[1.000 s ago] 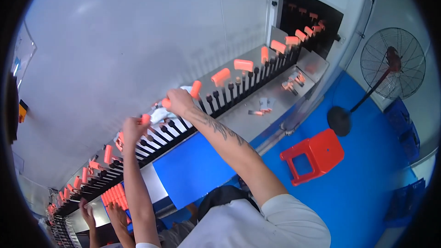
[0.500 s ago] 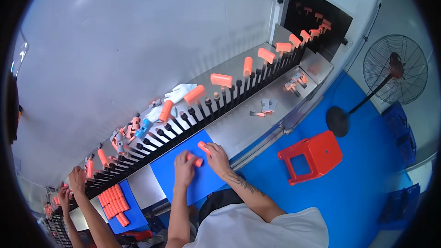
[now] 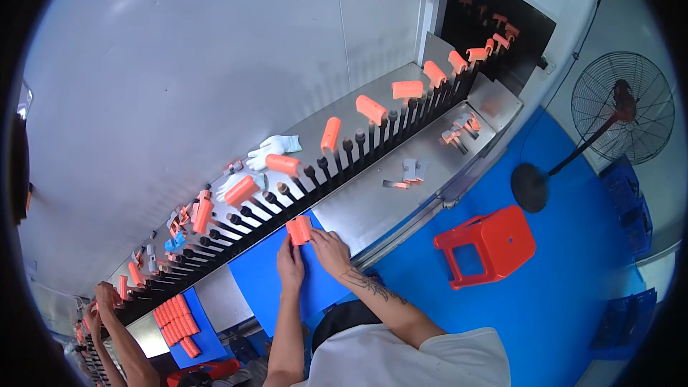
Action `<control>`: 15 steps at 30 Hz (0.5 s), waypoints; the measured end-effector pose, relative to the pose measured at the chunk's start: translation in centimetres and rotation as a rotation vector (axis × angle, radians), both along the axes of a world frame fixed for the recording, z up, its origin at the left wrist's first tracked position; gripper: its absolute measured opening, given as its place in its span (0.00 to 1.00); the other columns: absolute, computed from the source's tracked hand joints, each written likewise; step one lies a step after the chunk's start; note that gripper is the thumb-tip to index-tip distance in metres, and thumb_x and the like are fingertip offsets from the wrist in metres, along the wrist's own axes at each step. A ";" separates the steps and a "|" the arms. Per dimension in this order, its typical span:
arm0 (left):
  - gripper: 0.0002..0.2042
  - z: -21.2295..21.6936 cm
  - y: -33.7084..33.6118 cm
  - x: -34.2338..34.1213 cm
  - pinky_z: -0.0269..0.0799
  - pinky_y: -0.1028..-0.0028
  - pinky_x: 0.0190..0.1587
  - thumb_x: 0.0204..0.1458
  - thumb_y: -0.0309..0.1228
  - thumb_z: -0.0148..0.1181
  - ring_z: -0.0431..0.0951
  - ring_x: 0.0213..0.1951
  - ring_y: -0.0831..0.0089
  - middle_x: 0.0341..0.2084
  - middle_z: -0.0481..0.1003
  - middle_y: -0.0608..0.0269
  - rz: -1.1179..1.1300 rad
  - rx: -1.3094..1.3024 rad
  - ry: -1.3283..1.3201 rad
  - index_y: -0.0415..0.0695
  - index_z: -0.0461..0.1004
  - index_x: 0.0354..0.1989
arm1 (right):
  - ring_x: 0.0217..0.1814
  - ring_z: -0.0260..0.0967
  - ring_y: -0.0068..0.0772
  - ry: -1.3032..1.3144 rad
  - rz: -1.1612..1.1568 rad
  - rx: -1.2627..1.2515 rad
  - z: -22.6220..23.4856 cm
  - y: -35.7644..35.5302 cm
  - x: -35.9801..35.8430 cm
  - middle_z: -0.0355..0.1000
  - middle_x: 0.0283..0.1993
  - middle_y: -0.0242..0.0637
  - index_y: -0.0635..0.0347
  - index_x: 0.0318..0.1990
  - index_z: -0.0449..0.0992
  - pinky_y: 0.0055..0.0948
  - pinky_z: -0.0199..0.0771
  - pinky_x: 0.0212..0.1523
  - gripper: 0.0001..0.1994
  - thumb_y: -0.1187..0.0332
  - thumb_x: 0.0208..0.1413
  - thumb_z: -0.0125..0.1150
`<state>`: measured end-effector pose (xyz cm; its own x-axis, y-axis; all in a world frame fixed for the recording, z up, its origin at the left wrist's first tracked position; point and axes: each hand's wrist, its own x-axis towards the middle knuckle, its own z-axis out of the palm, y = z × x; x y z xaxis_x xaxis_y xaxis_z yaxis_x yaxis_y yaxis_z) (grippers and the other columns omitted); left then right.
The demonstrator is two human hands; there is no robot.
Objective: Sorting and arranging orange plastic components onto a blue tray from a conveyor rack in a factory.
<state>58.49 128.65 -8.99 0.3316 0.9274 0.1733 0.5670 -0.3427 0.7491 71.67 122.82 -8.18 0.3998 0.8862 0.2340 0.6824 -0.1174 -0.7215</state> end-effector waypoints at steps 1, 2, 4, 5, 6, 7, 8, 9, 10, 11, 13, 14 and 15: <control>0.21 -0.4 0.1 0.1 0.68 0.59 0.56 0.59 0.29 0.56 0.73 0.52 0.46 0.52 0.73 0.42 0.006 0.000 0.001 0.34 0.67 0.59 | 0.48 0.72 0.47 0.001 0.006 0.000 0.1 0.3 0.1 0.74 0.52 0.41 0.62 0.54 0.74 0.40 0.75 0.49 0.16 0.68 0.60 0.56; 0.20 -0.8 0.1 0.2 0.67 0.59 0.56 0.59 0.28 0.55 0.72 0.52 0.46 0.52 0.72 0.42 -0.004 0.069 0.010 0.35 0.68 0.60 | 0.47 0.72 0.47 0.002 0.000 -0.023 -0.1 0.5 0.2 0.74 0.53 0.41 0.62 0.54 0.74 0.41 0.75 0.48 0.16 0.67 0.61 0.55; 0.20 -1.6 0.1 0.1 0.67 0.58 0.57 0.60 0.28 0.53 0.72 0.53 0.46 0.53 0.71 0.42 -0.011 0.139 0.019 0.35 0.68 0.60 | 0.47 0.73 0.48 0.003 -0.002 -0.044 -0.3 1.2 0.3 0.74 0.54 0.41 0.62 0.55 0.74 0.41 0.75 0.47 0.16 0.67 0.62 0.54; 0.20 -1.8 0.0 0.0 0.66 0.59 0.58 0.60 0.28 0.54 0.71 0.54 0.47 0.53 0.71 0.42 0.009 0.127 0.038 0.36 0.67 0.60 | 0.47 0.73 0.48 -0.017 -0.009 -0.054 -0.3 1.5 0.1 0.73 0.55 0.40 0.62 0.55 0.73 0.41 0.75 0.47 0.17 0.65 0.62 0.54; 0.21 -1.9 0.0 0.0 0.65 0.59 0.59 0.59 0.28 0.55 0.70 0.55 0.47 0.53 0.70 0.43 0.028 0.116 0.057 0.36 0.67 0.61 | 0.47 0.73 0.48 -0.037 -0.018 -0.062 -0.2 1.7 0.1 0.72 0.57 0.40 0.62 0.56 0.73 0.41 0.76 0.47 0.18 0.63 0.62 0.53; 0.21 -2.0 0.3 0.3 0.65 0.59 0.59 0.59 0.28 0.55 0.70 0.55 0.47 0.53 0.70 0.43 0.030 0.119 0.055 0.36 0.67 0.61 | 0.47 0.73 0.48 -0.039 -0.016 -0.060 -0.1 2.0 0.3 0.72 0.57 0.40 0.62 0.56 0.73 0.41 0.76 0.47 0.18 0.63 0.62 0.53; 0.21 -2.0 0.2 0.3 0.65 0.59 0.59 0.59 0.28 0.55 0.71 0.55 0.47 0.53 0.70 0.43 0.029 0.108 0.032 0.36 0.67 0.61 | 0.48 0.72 0.49 -0.039 -0.028 -0.087 0.0 1.9 0.1 0.71 0.58 0.41 0.62 0.56 0.72 0.42 0.75 0.48 0.19 0.61 0.62 0.54; 0.21 -1.9 0.1 0.3 0.65 0.59 0.59 0.59 0.28 0.55 0.71 0.54 0.47 0.53 0.71 0.43 0.028 0.099 0.008 0.37 0.67 0.61 | 0.49 0.72 0.50 -0.040 -0.041 -0.112 0.4 1.8 0.0 0.70 0.59 0.42 0.62 0.57 0.72 0.43 0.75 0.48 0.20 0.60 0.62 0.54; 0.21 -1.7 0.0 0.5 0.65 0.59 0.59 0.59 0.28 0.55 0.71 0.54 0.47 0.53 0.71 0.43 0.028 0.102 0.005 0.37 0.67 0.61 | 0.49 0.72 0.50 -0.043 -0.041 -0.109 0.5 1.8 0.1 0.70 0.59 0.42 0.62 0.57 0.72 0.43 0.75 0.48 0.20 0.60 0.62 0.54; 0.21 -1.6 0.5 0.5 0.65 0.59 0.59 0.59 0.28 0.56 0.71 0.54 0.47 0.53 0.70 0.42 0.038 0.121 0.004 0.37 0.66 0.61 | 0.50 0.71 0.51 -0.052 -0.042 -0.069 0.6 2.4 0.1 0.69 0.59 0.44 0.63 0.57 0.71 0.44 0.75 0.49 0.22 0.59 0.61 0.55; 0.24 -1.7 1.0 0.0 0.69 0.62 0.54 0.57 0.26 0.58 0.73 0.51 0.52 0.53 0.71 0.43 0.064 0.232 0.050 0.37 0.65 0.62 | 0.55 0.69 0.55 -0.021 -0.009 -0.090 1.2 2.6 -0.5 0.67 0.60 0.49 0.65 0.58 0.69 0.43 0.73 0.54 0.24 0.57 0.61 0.56; 0.24 -1.8 0.5 -0.8 0.69 0.62 0.54 0.57 0.26 0.58 0.73 0.51 0.52 0.53 0.71 0.43 0.059 0.242 0.041 0.37 0.65 0.62 | 0.57 0.68 0.56 -0.026 -0.043 -0.082 0.4 2.2 -0.8 0.67 0.61 0.50 0.66 0.59 0.69 0.43 0.72 0.56 0.25 0.56 0.61 0.55; 0.25 -1.3 0.3 -1.5 0.68 0.61 0.55 0.55 0.24 0.57 0.72 0.52 0.50 0.54 0.70 0.43 0.028 0.136 -0.039 0.36 0.64 0.63 | 0.59 0.68 0.56 -0.031 -0.075 -0.069 0.2 2.1 -0.9 0.66 0.61 0.51 0.66 0.59 0.68 0.42 0.72 0.57 0.25 0.56 0.62 0.55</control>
